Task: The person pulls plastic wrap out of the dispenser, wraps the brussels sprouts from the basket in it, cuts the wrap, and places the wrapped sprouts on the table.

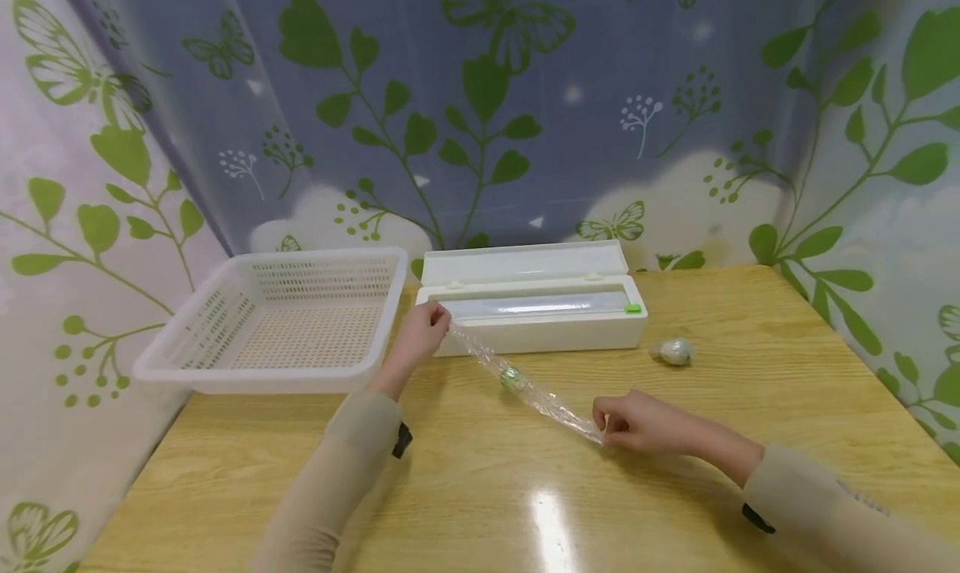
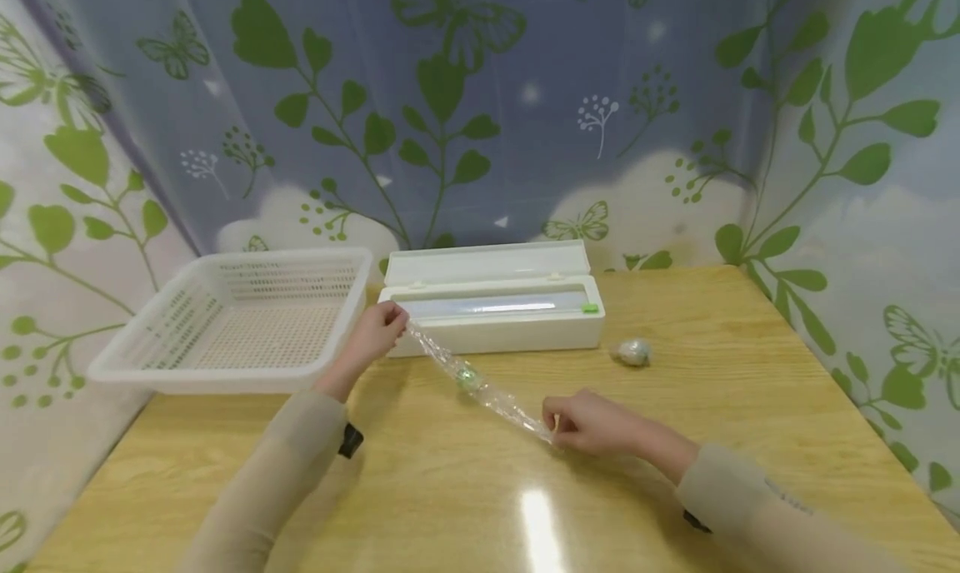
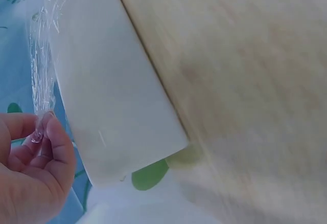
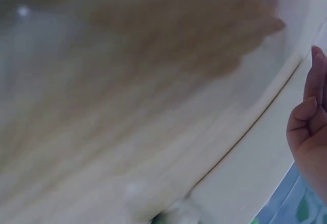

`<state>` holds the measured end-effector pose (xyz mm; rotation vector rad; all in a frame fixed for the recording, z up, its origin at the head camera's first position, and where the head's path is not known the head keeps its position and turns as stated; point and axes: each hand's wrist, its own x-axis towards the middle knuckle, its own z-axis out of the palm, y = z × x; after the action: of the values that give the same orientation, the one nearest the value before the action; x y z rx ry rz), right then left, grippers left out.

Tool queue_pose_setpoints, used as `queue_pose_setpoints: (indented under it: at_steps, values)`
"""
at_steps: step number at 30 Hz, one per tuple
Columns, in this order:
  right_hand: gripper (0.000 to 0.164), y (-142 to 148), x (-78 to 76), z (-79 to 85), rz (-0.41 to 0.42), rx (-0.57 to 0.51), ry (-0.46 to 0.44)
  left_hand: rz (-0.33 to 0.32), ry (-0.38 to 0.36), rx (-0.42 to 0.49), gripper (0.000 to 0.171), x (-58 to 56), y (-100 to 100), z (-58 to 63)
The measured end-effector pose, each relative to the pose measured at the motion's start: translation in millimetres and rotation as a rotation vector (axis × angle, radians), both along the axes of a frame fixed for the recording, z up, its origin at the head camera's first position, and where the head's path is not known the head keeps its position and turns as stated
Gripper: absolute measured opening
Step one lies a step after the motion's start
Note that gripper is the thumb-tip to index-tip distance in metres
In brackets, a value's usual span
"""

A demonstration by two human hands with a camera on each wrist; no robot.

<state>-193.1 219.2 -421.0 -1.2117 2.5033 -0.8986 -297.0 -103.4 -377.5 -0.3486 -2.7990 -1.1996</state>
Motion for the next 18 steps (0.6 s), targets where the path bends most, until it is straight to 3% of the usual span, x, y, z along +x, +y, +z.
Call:
queue_pose_setpoints:
  at_steps: [4, 8, 18]
  values:
    - [0.021, -15.5, 14.8, -1.2, 0.048, -0.023, 0.02, -0.007, 0.043, -0.046, 0.015, -9.0, 7.9, 3.9]
    - [0.019, -28.9, 26.8, -1.6, 0.104, -0.027, 0.014, -0.019, 0.003, -0.045, 0.013, -16.2, 19.8, 7.1]
    - [0.016, -52.1, 43.7, 4.6, 0.236, 0.035, 0.021, -0.103, -0.05, -0.065, 0.011, -21.6, 50.3, 11.2]
